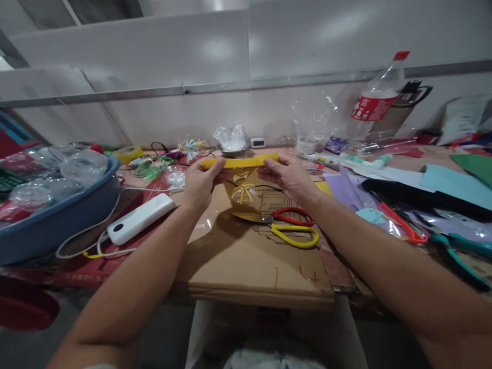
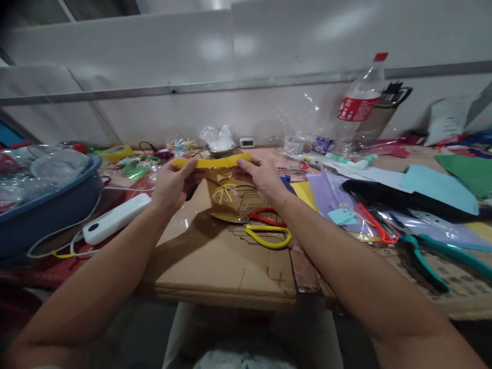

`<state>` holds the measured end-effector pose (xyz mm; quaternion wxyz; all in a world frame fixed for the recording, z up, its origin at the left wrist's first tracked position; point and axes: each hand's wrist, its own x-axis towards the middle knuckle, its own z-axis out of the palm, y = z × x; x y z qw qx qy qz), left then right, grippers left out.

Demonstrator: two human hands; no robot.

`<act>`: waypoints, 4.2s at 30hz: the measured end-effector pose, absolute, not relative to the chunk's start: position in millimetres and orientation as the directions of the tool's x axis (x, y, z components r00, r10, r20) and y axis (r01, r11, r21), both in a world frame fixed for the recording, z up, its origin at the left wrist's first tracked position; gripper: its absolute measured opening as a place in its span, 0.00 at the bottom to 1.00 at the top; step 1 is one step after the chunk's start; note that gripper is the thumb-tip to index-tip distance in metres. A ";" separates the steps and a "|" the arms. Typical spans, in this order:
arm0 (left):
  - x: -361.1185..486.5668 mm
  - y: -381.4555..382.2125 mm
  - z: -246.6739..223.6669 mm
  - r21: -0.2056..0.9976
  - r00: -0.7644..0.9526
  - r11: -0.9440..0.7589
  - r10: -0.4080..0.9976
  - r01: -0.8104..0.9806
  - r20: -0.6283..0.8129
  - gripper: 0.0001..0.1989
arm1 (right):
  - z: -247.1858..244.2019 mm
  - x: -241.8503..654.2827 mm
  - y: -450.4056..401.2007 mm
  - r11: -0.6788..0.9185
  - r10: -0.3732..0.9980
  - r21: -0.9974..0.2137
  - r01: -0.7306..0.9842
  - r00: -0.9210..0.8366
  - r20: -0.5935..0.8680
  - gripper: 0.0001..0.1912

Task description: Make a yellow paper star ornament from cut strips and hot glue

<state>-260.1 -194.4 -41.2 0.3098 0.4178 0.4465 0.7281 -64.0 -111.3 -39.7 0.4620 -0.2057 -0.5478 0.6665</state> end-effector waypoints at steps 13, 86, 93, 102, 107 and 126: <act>-253.5 -195.6 -51.3 0.936 -0.451 -0.263 0.882 -0.232 0.136 0.16 | -47.2 -60.0 -123.1 -0.101 0.915 -0.899 -0.426 -0.394 0.084 0.05; -251.5 -185.7 -62.2 0.911 -0.538 -0.333 0.828 -0.244 0.159 0.14 | -58.3 -60.1 -119.9 0.108 0.933 -0.916 -0.386 -0.279 0.228 0.13; -250.3 -186.3 -61.8 0.905 -0.453 -0.280 0.884 -0.319 0.114 0.15 | -59.2 -62.3 -118.1 0.069 0.938 -0.906 -0.418 -0.283 0.202 0.14; -250.0 -186.3 -64.3 0.902 -0.333 -0.285 0.927 -0.323 0.173 0.12 | -59.2 -60.4 -116.2 0.065 0.944 -0.887 -0.458 -0.260 0.204 0.11; -250.6 -183.7 -65.9 0.907 -0.390 -0.282 0.909 -0.312 0.148 0.09 | -59.3 -58.9 -119.5 0.041 0.922 -0.904 -0.426 -0.332 0.199 0.13; -249.2 -184.3 -65.8 0.910 -0.415 -0.269 0.902 -0.315 0.123 0.09 | -67.5 -63.2 -113.6 0.061 0.949 -0.919 -0.389 -0.263 0.175 0.11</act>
